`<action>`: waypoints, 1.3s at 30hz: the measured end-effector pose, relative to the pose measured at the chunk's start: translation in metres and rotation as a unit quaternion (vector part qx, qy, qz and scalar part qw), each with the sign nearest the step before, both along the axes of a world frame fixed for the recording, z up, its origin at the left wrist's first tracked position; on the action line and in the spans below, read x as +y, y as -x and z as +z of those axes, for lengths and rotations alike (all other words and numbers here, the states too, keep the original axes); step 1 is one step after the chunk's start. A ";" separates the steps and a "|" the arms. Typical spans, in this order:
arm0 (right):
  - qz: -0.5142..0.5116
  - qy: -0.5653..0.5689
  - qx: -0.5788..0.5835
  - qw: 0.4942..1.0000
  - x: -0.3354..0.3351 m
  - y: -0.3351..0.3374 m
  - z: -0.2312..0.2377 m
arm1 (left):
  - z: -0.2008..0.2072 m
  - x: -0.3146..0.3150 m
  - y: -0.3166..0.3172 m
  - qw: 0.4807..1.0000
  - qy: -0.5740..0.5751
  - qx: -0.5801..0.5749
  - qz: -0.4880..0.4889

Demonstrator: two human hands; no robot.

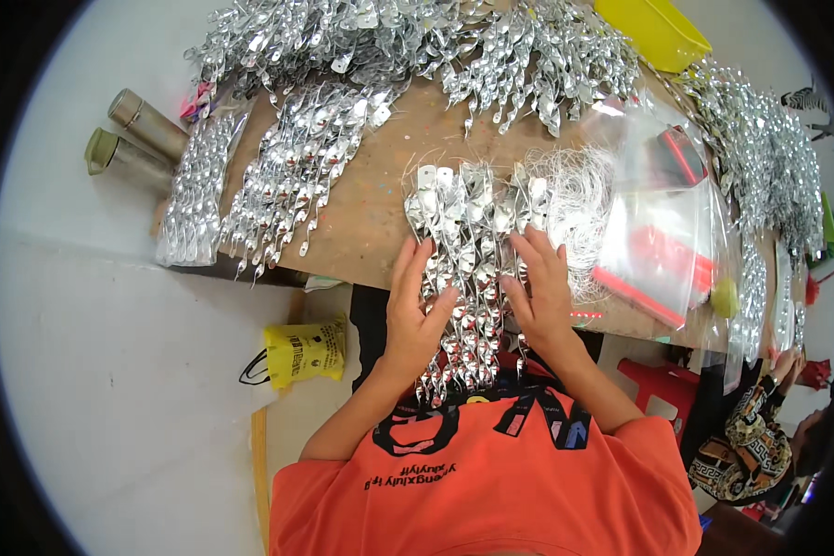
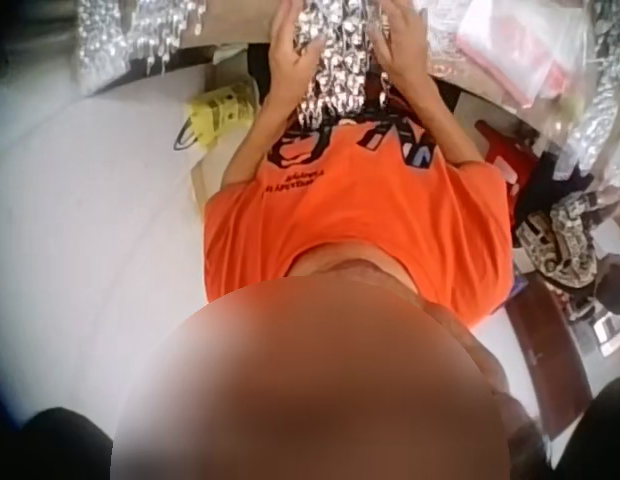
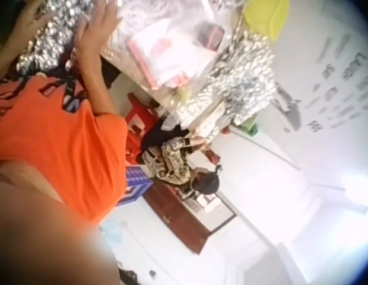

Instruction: Packaging silver metallic decorations into plastic bags.

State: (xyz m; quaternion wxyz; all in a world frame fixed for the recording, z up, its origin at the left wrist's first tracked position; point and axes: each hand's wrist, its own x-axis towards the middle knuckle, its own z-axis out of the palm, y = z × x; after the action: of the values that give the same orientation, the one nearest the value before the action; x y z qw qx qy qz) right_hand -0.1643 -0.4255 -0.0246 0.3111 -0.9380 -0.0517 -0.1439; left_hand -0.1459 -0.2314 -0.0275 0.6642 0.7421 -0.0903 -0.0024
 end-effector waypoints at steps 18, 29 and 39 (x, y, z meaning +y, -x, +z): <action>0.060 -0.145 -0.030 0.987 0.019 -0.061 -0.013 | -0.017 -0.002 -0.052 0.981 -0.138 -0.131 0.034; 0.044 -0.137 -0.002 0.990 0.003 -0.048 -0.002 | -0.018 -0.007 -0.052 0.981 -0.137 -0.122 0.057; -0.004 0.041 -0.166 0.985 -0.093 -0.039 0.071 | -0.020 0.009 -0.044 0.954 -0.253 -0.152 0.054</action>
State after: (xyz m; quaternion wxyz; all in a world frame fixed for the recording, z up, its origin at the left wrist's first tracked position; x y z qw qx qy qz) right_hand -0.1256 -0.5184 0.0468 0.2592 -0.9133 -0.1047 -0.2962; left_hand -0.1017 -0.2221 -0.0478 0.4319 0.8814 -0.1461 0.1237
